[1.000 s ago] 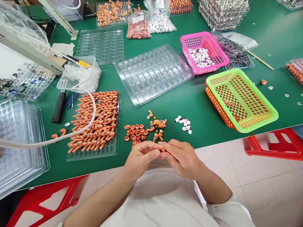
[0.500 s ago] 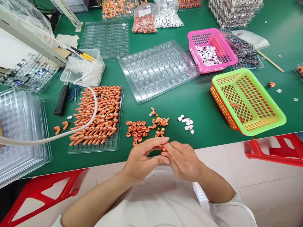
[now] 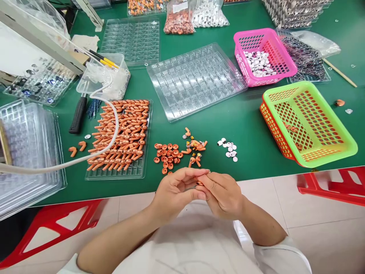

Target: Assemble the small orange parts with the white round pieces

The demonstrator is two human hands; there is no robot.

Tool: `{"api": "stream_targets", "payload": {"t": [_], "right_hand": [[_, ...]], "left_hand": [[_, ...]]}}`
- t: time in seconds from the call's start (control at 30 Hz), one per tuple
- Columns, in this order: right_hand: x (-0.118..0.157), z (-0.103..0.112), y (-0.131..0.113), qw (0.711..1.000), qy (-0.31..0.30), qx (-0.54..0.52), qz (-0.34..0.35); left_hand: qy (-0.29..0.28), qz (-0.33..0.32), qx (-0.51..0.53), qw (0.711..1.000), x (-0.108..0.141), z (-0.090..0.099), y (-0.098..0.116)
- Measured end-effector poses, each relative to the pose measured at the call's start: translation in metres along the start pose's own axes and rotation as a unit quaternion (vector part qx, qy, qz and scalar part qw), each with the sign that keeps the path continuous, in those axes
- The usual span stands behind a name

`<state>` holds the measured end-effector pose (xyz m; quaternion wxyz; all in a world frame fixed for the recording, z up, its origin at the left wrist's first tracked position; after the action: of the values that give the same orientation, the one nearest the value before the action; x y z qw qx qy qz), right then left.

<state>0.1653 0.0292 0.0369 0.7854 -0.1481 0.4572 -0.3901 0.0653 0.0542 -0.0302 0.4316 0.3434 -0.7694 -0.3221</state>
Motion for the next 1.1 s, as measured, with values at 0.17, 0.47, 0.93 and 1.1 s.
{"api": "stream_targets", "payload": {"t": [0.17,0.47,0.93,1.1], "right_hand": [[0.002,-0.001,-0.001,1.0,0.009,-0.003,0.013],[-0.003,-0.013,0.002,0.999,-0.014,-0.031,0.028],[0.0,-0.018,0.016,0.999,-0.006,-0.03,-0.01],[0.0,-0.008,0.018,0.999,-0.006,-0.03,-0.017]], "left_hand": [[-0.005,0.008,0.049,0.999,0.0,-0.002,-0.003],[0.015,0.0,0.085,0.996,0.001,0.008,-0.006],[-0.004,0.031,0.076,0.997,-0.009,0.012,-0.005],[-0.056,0.042,0.045,0.997,-0.012,0.009,0.0]]}}
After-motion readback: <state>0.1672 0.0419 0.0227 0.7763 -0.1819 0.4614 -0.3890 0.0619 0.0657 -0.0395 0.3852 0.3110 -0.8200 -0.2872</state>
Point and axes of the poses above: each hand's wrist, its own x-axis away from the middle knuckle, its own z-axis out of the back of the hand, y = z × x, the point moved 10 cm from there along -x, towards the middle knuckle, and after that the axes turned 6 degrees about x, right-handed, at the moved point
